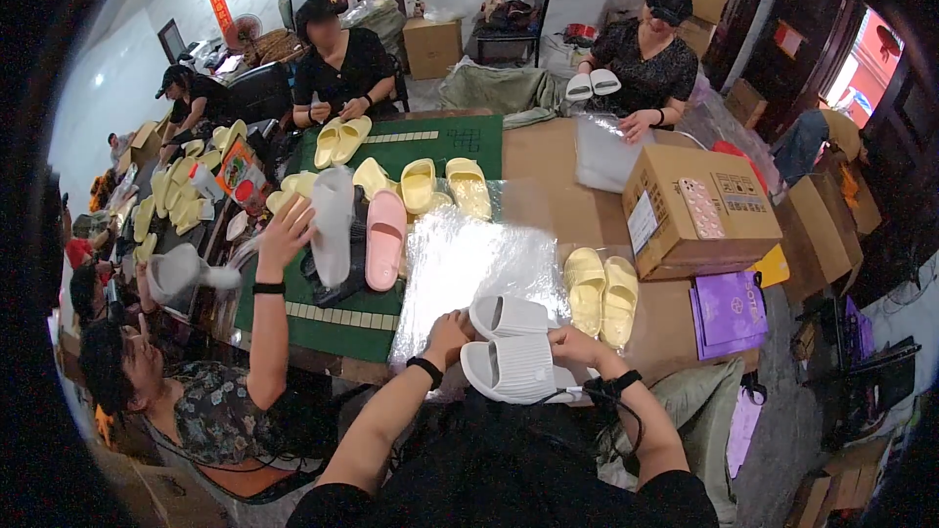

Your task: Organizing, bagging, and moving manufactured foam slippers in a production facility.

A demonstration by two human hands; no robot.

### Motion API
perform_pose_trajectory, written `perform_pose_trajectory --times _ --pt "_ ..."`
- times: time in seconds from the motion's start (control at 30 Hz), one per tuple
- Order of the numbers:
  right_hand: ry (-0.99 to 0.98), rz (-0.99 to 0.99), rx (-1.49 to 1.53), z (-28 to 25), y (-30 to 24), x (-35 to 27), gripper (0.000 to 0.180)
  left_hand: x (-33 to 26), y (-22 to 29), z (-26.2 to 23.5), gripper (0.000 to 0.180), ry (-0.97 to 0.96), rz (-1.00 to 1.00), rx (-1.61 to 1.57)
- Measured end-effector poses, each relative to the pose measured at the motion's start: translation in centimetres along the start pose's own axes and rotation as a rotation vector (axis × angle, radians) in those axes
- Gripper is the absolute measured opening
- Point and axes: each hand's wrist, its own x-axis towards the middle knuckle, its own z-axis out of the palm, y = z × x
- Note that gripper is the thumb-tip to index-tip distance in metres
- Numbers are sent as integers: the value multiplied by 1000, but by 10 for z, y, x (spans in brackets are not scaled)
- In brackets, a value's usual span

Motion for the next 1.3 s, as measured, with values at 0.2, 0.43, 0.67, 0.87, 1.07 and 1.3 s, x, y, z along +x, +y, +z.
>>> perform_pose_trajectory --times 0.2,0.43,0.67,0.87,1.07,1.3 --pt "18 40 -44 5 -10 -5 18 21 -9 -14 16 51 -255 -262" --pt "47 13 -32 4 2 -6 18 45 -13 -37 12 211 -290 -348" --pt "57 -71 28 10 -9 -9 21 51 -9 -43 23 275 -480 -482" --pt "120 -112 -15 14 -21 -8 20 55 -13 -43 26 319 -595 -575" --pt "160 -51 -93 14 -13 -2 20 51 -16 -36 27 387 -625 -696" --pt "237 -36 -137 19 -9 -2 18 48 -13 -41 28 347 -682 -751"
